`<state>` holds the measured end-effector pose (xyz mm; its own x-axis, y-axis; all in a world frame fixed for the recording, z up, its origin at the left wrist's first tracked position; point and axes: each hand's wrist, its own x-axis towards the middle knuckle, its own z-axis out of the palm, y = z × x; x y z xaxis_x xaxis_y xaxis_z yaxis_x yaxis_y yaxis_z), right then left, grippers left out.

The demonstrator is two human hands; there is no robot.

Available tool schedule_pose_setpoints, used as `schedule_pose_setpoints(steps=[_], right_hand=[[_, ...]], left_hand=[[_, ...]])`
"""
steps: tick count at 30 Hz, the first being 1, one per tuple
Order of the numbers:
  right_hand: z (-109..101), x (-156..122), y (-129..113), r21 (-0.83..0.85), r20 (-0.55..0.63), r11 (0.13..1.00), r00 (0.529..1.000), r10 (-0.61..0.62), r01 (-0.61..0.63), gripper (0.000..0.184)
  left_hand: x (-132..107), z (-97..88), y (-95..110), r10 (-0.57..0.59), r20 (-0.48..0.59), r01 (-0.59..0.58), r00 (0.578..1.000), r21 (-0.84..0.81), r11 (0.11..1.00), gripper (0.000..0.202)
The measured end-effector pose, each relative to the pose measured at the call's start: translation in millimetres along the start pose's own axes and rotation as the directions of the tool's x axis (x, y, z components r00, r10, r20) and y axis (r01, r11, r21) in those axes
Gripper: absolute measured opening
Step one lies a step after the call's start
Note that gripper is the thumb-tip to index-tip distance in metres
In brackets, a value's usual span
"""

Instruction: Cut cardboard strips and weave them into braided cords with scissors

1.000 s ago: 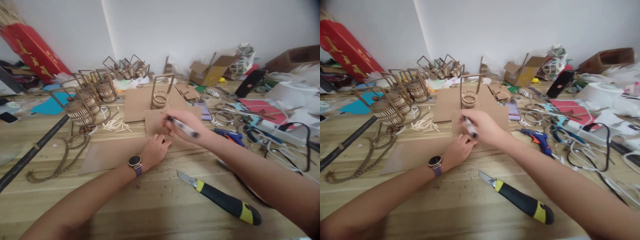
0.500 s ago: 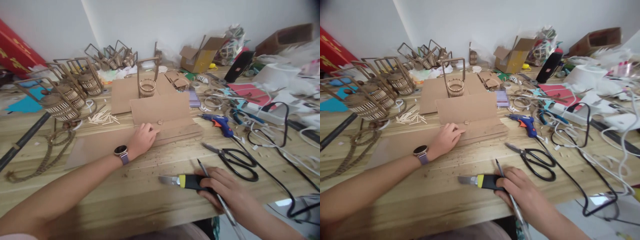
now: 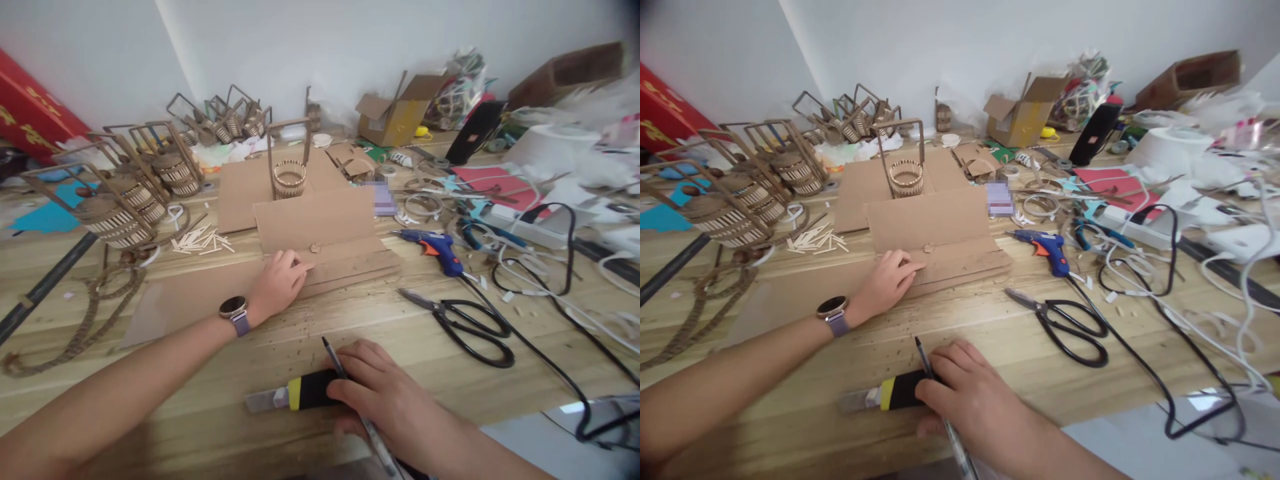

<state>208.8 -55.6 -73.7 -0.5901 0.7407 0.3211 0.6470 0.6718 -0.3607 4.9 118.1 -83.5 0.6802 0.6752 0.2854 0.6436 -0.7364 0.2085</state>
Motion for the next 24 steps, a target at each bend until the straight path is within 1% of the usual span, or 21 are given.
schedule_pose_setpoints(steps=[1,2,3,4,5,6,7,9,11,13,15,16,17,18,20,22,24], right_hand=[[-5,-6,7,-0.030,-0.030,0.999,0.999,0.014,-0.015,0.019],[-10,-14,15,-0.084,-0.069,0.994,0.996,0.061,-0.066,0.023],[-15,-24,26,-0.154,-0.123,0.974,0.981,0.147,-0.165,0.024],[-21,-35,38,-0.225,-0.211,0.926,0.943,0.258,-0.304,0.026],[-26,-47,51,-0.276,-0.290,0.852,0.884,0.366,-0.444,0.030],[-31,-59,63,-0.300,-0.344,0.775,0.821,0.456,-0.557,0.035],[-35,-69,75,-0.302,-0.366,0.723,0.776,0.514,-0.622,0.040],[-42,-83,94,-0.296,-0.375,0.691,0.746,0.551,-0.660,0.040],[-47,-87,107,-0.295,-0.382,0.672,0.729,0.568,-0.679,0.037],[-53,-83,114,-0.303,-0.415,0.630,0.694,0.588,-0.715,0.037],[-59,-72,116,-0.309,-0.449,0.597,0.667,0.595,-0.741,0.038],[-62,-64,116,-0.310,-0.450,0.601,0.670,0.590,-0.737,0.038],[-65,-55,116,-0.309,-0.438,0.622,0.688,0.579,-0.719,0.037],[-67,-44,117,-0.306,-0.411,0.657,0.718,0.562,-0.689,0.035],[-69,-19,121,-0.289,-0.326,0.748,0.796,0.511,-0.598,0.029],[-67,7,130,-0.252,-0.227,0.829,0.863,0.451,-0.500,0.022],[-64,27,142,-0.190,-0.124,0.891,0.911,0.394,-0.411,0.016]], left_hand=[[0,0.1,0,0.004,0.001,-0.004,1.000,-0.002,1.000,0.035],[0,0.0,-1,0.009,0.003,-0.009,1.000,-0.004,1.000,0.034],[0,-0.1,-1,0.015,0.006,-0.015,1.000,-0.006,1.000,0.033],[0,-0.4,-1,0.020,0.009,-0.020,1.000,-0.007,1.000,0.033],[0,-0.6,-1,0.024,0.012,-0.023,1.000,-0.008,1.000,0.033],[-1,-0.8,-1,0.026,0.014,-0.026,1.000,-0.009,1.000,0.033],[-1,-1.0,-1,0.027,0.015,-0.027,1.000,-0.009,1.000,0.034],[-1,-0.9,-1,0.023,0.014,-0.023,1.000,-0.006,1.000,0.034],[-2,-0.6,-1,0.018,0.011,-0.018,1.000,0.002,1.000,0.034],[-3,-0.4,0,0.014,0.008,-0.014,1.000,0.011,1.000,0.033],[-3,-0.3,0,0.013,0.006,-0.013,1.000,0.018,1.000,0.033],[-3,-0.3,0,0.013,0.007,-0.014,1.000,0.021,1.000,0.034],[-3,-0.2,0,0.014,0.008,-0.014,1.000,0.023,1.000,0.035],[-3,-0.2,0,0.015,0.010,-0.015,1.000,0.024,1.000,0.035],[-3,-0.2,0,0.015,0.017,-0.015,1.000,0.028,0.999,0.036],[-3,-0.7,1,0.012,0.026,-0.012,1.000,0.034,0.999,0.036],[-3,-2.1,1,0.010,0.039,-0.011,0.999,0.038,0.999,0.036]])
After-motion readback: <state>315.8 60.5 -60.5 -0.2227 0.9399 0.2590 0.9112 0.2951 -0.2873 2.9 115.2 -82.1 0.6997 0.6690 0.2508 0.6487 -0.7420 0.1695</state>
